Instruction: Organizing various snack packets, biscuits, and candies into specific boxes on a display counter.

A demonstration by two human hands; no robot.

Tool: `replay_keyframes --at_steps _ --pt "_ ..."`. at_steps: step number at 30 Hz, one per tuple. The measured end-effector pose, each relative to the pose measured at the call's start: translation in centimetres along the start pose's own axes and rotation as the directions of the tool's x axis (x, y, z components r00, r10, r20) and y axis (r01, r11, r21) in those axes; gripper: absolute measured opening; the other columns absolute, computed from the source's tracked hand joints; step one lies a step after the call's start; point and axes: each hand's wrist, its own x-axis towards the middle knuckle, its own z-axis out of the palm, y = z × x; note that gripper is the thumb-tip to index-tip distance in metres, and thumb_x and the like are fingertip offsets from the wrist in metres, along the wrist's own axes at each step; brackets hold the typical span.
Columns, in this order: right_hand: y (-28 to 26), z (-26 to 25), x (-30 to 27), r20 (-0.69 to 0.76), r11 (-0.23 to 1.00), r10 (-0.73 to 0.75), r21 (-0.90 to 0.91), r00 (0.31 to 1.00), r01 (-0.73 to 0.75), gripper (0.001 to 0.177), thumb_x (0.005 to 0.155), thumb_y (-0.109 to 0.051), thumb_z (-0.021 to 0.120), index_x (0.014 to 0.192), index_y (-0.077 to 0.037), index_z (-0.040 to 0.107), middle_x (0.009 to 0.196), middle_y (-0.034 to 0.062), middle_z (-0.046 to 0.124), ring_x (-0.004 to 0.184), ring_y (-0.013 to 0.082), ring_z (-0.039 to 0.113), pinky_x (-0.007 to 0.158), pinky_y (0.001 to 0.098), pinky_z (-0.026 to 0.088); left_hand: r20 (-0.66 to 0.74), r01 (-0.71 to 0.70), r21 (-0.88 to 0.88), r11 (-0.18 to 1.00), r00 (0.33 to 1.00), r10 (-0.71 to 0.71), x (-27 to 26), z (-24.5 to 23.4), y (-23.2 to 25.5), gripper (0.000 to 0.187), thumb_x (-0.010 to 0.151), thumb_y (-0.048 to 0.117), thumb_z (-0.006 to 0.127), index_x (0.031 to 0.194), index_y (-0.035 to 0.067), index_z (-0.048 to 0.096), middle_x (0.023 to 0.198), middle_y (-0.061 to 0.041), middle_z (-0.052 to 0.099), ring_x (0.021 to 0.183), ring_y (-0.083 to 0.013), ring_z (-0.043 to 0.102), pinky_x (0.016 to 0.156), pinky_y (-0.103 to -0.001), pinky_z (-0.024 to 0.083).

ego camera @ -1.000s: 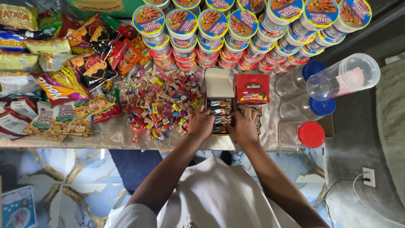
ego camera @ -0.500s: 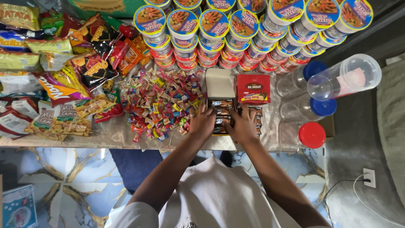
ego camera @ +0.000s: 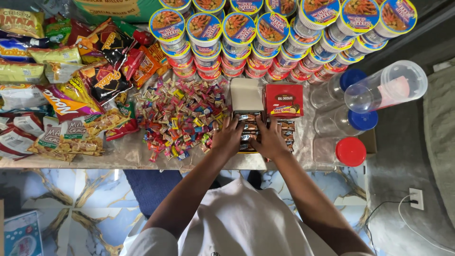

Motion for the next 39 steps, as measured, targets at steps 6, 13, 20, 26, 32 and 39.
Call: replay_keyframes --at_steps 6,13,20,26,32,39 --pt "0.9 0.9 -0.4 -0.101 0.995 -0.081 0.042 0.992 0.085 0.090 0.080 -0.039 0.078 0.157 -0.019 0.036 0.153 0.0317 0.024 0.134 0.0561 0.034 0.110 0.0568 0.035 -0.073 0.001 0.001 1.000 0.997 -0.001 -0.1 0.0 0.6 0.060 0.084 0.012 0.066 0.142 0.012 0.050 0.160 -0.010 0.032 0.147 -0.0338 0.027 0.108 -0.076 0.028" --pt "5.6 1.0 -1.3 -0.442 0.960 0.007 0.255 0.897 0.118 0.057 0.088 -0.033 0.073 0.141 -0.017 0.060 0.134 0.0223 0.053 0.123 0.0422 0.057 0.102 0.0456 0.051 -0.300 -0.143 -0.146 0.979 0.949 0.094 0.1 -1.8 5.4 0.050 0.084 0.011 0.066 0.133 0.012 0.057 0.142 -0.009 0.054 0.134 -0.0371 0.044 0.106 -0.065 0.036" --pt "12.9 2.3 0.3 -0.246 0.697 0.550 0.662 0.798 -0.276 0.030 0.100 -0.022 0.061 0.124 -0.005 0.066 0.118 0.0170 0.074 0.111 0.0318 0.071 0.096 0.0409 0.052 -0.145 -0.177 -0.641 0.746 0.983 0.109 6.1 9.8 10.2 0.057 0.087 0.015 0.065 0.137 -0.004 0.047 0.133 -0.031 0.057 0.125 -0.0474 0.056 0.106 -0.049 0.045" --pt "18.4 6.3 2.8 -0.293 0.803 0.439 0.552 0.849 -0.225 0.040 0.088 -0.013 0.059 0.126 -0.002 0.064 0.121 0.0249 0.069 0.115 0.0399 0.065 0.096 0.0454 0.050 0.140 0.217 -0.729 0.650 0.976 -0.169 8.7 11.9 12.6 0.067 0.079 0.008 0.058 0.139 -0.013 0.036 0.134 -0.039 0.053 0.126 -0.0496 0.055 0.108 -0.048 0.045" --pt "17.1 4.7 2.7 -0.149 0.847 0.406 0.432 0.902 -0.310 0.026 0.091 -0.015 0.057 0.110 -0.001 0.068 0.111 0.0289 0.069 0.110 0.0495 0.062 0.093 0.0548 0.051 0.383 0.489 -0.686 0.540 0.873 -0.304 9.4 9.9 13.1 0.067 0.082 0.010 0.053 0.142 -0.010 0.032 0.132 -0.037 0.056 0.121 -0.0453 0.063 0.103 -0.047 0.052" --pt "14.8 1.9 1.1 -0.269 0.753 0.298 0.656 0.916 -0.052 0.029 0.081 -0.014 0.058 0.105 -0.006 0.073 0.094 0.0249 0.072 0.094 0.0413 0.071 0.083 0.0474 0.055 0.117 0.253 -0.772 0.582 0.958 -0.262 9.8 12.7 12.5 0.071 0.082 0.011 0.058 0.147 -0.004 0.031 0.132 -0.034 0.058 0.118 -0.0464 0.061 0.103 -0.048 0.049"
